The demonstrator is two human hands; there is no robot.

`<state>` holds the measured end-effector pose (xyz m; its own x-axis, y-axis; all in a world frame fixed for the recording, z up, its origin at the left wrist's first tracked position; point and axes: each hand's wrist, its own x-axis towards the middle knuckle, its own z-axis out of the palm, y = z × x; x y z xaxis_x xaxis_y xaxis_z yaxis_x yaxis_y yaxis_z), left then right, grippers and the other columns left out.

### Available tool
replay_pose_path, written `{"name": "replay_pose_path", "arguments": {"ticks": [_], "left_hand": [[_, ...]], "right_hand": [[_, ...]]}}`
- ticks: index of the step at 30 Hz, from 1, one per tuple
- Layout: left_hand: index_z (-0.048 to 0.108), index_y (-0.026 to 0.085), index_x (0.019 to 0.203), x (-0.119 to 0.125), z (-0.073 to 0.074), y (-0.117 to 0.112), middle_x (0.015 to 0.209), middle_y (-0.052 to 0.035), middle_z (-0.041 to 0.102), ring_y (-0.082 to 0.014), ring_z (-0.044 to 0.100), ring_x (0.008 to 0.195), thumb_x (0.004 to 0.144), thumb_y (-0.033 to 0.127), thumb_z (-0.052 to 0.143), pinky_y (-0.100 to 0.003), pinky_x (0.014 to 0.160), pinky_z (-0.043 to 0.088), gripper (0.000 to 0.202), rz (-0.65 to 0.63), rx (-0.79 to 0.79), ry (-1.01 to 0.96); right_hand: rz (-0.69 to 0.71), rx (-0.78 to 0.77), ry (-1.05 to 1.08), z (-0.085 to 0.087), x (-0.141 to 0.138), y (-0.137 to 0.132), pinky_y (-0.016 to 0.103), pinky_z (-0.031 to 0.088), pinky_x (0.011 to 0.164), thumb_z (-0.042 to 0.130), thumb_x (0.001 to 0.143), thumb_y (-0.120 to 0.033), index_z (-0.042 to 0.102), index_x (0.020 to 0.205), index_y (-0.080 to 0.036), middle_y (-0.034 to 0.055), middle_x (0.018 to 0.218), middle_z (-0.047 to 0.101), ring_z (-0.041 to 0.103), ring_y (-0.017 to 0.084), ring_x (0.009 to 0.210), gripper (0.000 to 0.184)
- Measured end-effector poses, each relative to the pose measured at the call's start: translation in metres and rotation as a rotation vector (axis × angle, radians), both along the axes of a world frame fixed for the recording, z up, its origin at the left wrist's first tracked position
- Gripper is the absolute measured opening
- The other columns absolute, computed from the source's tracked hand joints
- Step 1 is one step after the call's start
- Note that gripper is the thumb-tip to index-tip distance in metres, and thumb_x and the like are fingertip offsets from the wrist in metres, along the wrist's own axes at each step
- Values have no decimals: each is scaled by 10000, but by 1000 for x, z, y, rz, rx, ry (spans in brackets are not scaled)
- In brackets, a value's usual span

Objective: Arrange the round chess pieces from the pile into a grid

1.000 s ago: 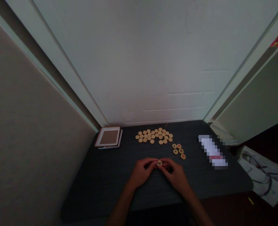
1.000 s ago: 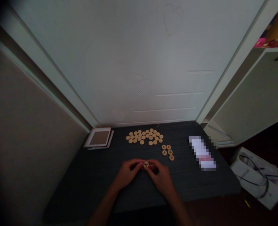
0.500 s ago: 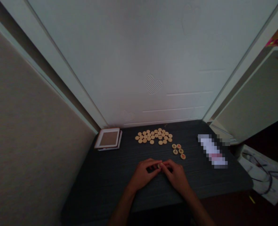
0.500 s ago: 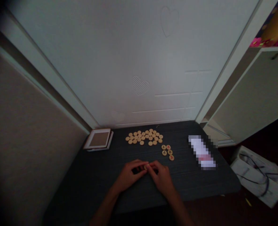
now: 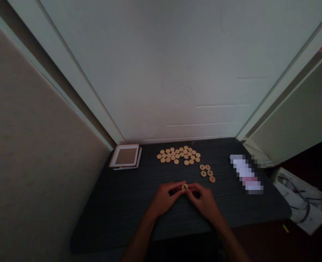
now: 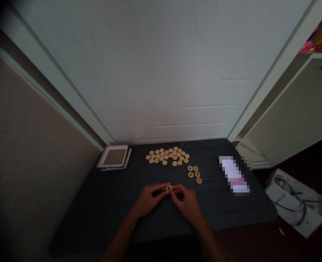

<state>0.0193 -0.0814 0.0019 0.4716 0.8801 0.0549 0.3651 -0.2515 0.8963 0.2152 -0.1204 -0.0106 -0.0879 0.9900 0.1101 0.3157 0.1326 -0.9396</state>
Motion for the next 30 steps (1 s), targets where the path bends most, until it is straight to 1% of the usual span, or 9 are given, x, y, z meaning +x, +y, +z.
{"name": "replay_pose_path", "arguments": {"ticks": [4,7,11,14,18,21,27,30], "left_hand": [[705,264,1242,1,0,0,1038,-33,783,-196,715,915,930,356,655,-295,862,536,330,-4,7,-10],[710,265,1233,1,-1,-1,1049,-29,778,-191,713,923,940,353,642,-288,866,534,313,-15,18,-24],[715,281,1223,1,-4,-3,1057,-25,775,-188,708,934,940,327,644,-283,873,526,296,-30,47,-3],[723,289,1207,1,-6,-4,1044,-22,778,-185,703,916,929,298,657,-278,861,522,285,-34,91,32],[715,302,1217,1,-5,-4,1034,-15,777,-176,697,902,940,290,643,-268,845,518,286,-40,132,43],[712,301,1221,1,-2,-4,1030,-16,776,-175,695,902,948,289,631,-268,843,517,285,-59,132,48],[710,286,1229,2,0,-5,1049,-29,773,-187,698,912,954,333,613,-288,864,531,295,-42,82,24],[709,280,1226,3,-1,-5,1072,-28,770,-189,700,915,947,348,620,-292,879,535,301,-22,54,10]], "right_hand": [[-10,8,6,-2,0,1,260,562,698,655,911,-318,715,1009,-235,20,883,791,756,189,776,142],[-35,11,-10,-2,-2,1,258,556,693,655,911,-337,720,958,-235,17,867,788,751,185,763,129],[-93,-5,-55,-4,-4,0,250,536,644,672,899,-390,717,861,-228,14,793,774,732,181,702,173],[-122,0,-80,-5,-5,1,242,517,605,694,878,-416,707,826,-224,7,730,753,708,173,643,199],[-94,42,-121,-3,-5,1,236,505,617,650,910,-416,704,845,-222,7,753,749,693,165,656,212],[-63,52,-151,-1,-4,0,232,498,625,612,937,-410,702,870,-221,1,760,744,681,157,658,219],[-22,53,-158,3,-4,0,248,510,679,541,981,-408,698,921,-228,16,834,760,699,168,728,247],[-26,52,-166,4,-5,0,260,512,674,523,984,-420,699,950,-233,26,847,763,699,178,728,259]]}}
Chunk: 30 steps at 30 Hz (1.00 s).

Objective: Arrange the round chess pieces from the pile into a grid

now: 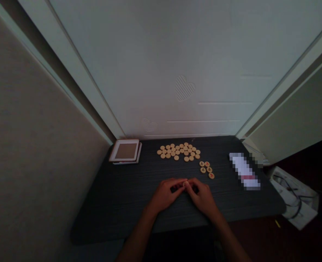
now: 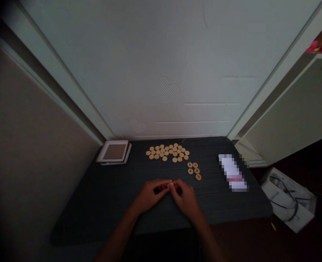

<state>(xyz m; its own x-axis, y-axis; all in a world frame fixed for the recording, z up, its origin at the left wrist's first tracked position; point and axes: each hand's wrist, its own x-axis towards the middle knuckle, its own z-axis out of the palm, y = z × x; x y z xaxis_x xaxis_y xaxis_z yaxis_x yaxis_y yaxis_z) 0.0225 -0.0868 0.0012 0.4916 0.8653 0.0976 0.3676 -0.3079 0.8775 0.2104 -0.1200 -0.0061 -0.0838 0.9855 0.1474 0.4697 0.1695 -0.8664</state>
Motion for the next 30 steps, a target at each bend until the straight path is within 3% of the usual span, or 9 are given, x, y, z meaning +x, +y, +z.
{"name": "replay_pose_path", "arguments": {"ticks": [17,24,30], "left_hand": [[715,273,1206,2,2,0,1130,-13,769,-193,712,983,945,308,618,-289,927,532,282,-1,-32,-25],[736,278,1176,0,-1,0,1082,-21,777,-196,713,946,935,306,629,-292,911,535,265,0,-5,-1],[742,285,1151,1,-2,2,1025,-13,782,-186,714,896,928,327,643,-281,875,540,248,13,8,6]], "right_hand": [[-15,13,20,-2,0,0,230,531,634,587,930,-337,701,1076,-222,2,775,742,675,153,648,218],[-38,4,-5,-5,1,0,244,530,635,623,917,-398,715,982,-240,0,754,738,674,162,641,195],[-29,24,-35,-2,0,0,261,519,658,557,966,-400,716,989,-244,15,803,757,695,177,692,224]]}}
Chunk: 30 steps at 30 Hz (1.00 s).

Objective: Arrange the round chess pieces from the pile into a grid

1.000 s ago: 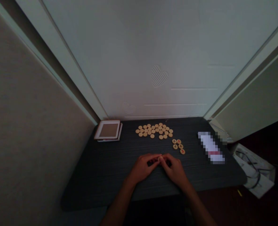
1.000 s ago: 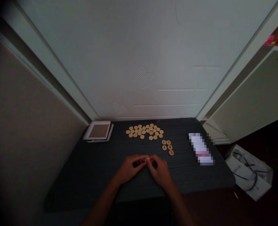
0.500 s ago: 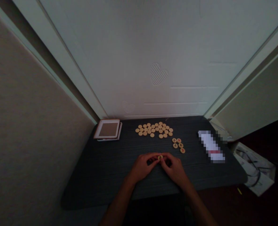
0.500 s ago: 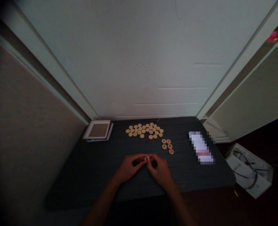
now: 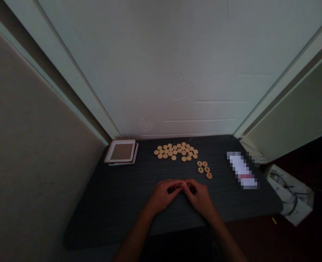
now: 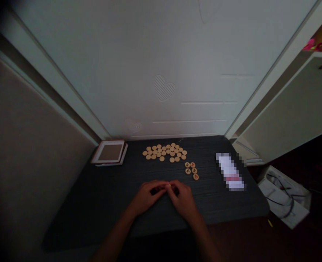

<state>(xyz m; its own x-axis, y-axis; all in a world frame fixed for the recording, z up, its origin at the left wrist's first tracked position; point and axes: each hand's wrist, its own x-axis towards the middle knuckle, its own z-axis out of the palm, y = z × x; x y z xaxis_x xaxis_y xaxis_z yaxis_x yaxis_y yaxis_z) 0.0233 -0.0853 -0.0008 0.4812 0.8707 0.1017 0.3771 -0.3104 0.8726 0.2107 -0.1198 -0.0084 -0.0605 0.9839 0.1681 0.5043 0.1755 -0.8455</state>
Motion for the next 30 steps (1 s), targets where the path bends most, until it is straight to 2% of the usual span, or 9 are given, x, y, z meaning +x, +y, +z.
{"name": "replay_pose_path", "arguments": {"ticks": [10,20,30], "left_hand": [[728,268,1164,2,1,0,1035,-16,788,-189,723,893,910,311,661,-291,877,556,266,34,-26,-21],[712,268,1188,1,0,-1,1035,-9,799,-191,745,922,921,341,647,-286,891,556,284,35,-64,-50],[716,267,1183,1,-2,-2,1067,-15,793,-197,746,958,920,337,646,-282,902,551,281,19,-53,-62]], "right_hand": [[14,18,38,1,0,0,273,548,763,510,978,-334,704,1101,-242,39,968,773,726,197,832,247],[1,30,30,4,-1,-2,248,541,659,538,960,-340,704,1121,-238,16,843,764,694,167,674,253],[-40,34,50,0,-2,-1,233,533,625,623,923,-408,726,1038,-233,0,763,752,694,163,652,234]]}}
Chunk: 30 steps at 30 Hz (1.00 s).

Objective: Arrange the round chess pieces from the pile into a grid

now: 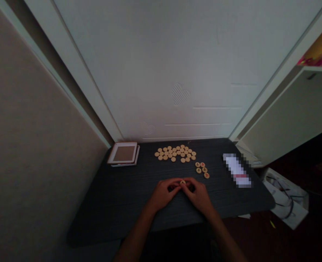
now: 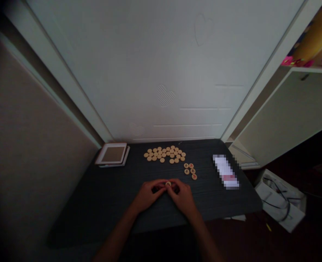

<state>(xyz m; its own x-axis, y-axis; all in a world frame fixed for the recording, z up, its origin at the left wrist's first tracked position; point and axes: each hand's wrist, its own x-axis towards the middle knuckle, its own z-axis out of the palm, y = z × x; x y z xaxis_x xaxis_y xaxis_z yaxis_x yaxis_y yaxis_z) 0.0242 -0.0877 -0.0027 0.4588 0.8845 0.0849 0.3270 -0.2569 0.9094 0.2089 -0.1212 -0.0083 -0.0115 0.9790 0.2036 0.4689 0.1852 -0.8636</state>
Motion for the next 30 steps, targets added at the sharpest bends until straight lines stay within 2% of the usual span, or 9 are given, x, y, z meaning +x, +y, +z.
{"name": "replay_pose_path", "arguments": {"ticks": [10,13,20,26,30], "left_hand": [[711,254,1186,-1,1,1,1036,-9,800,-183,752,911,921,318,657,-263,876,551,277,-10,-2,-3],[709,261,1189,-1,-1,2,1034,-2,800,-180,751,919,926,316,653,-262,886,546,275,-14,-10,-5],[709,270,1199,-1,0,1,1039,1,800,-190,752,932,935,341,645,-278,905,546,281,-7,5,-12],[724,274,1181,0,1,1,1096,2,786,-182,741,959,935,317,647,-269,892,550,261,-17,13,-49],[748,261,1117,0,0,0,1034,-1,797,-172,735,869,912,313,674,-266,829,560,224,8,54,-4]], "right_hand": [[14,19,-49,-5,2,1,255,524,706,494,1002,-370,719,1020,-224,25,857,767,718,179,745,268],[10,27,-50,-5,1,1,262,528,734,514,993,-363,713,1055,-226,28,898,772,725,185,776,250],[-2,1,-12,-3,1,-2,253,520,633,593,954,-391,709,1075,-231,10,812,764,701,173,677,233],[-16,18,-15,-3,2,2,274,522,681,598,949,-412,718,1019,-224,25,851,752,687,182,727,233],[-25,19,-50,-4,14,-5,292,523,703,583,956,-431,712,1002,-214,44,878,743,683,195,758,256]]}}
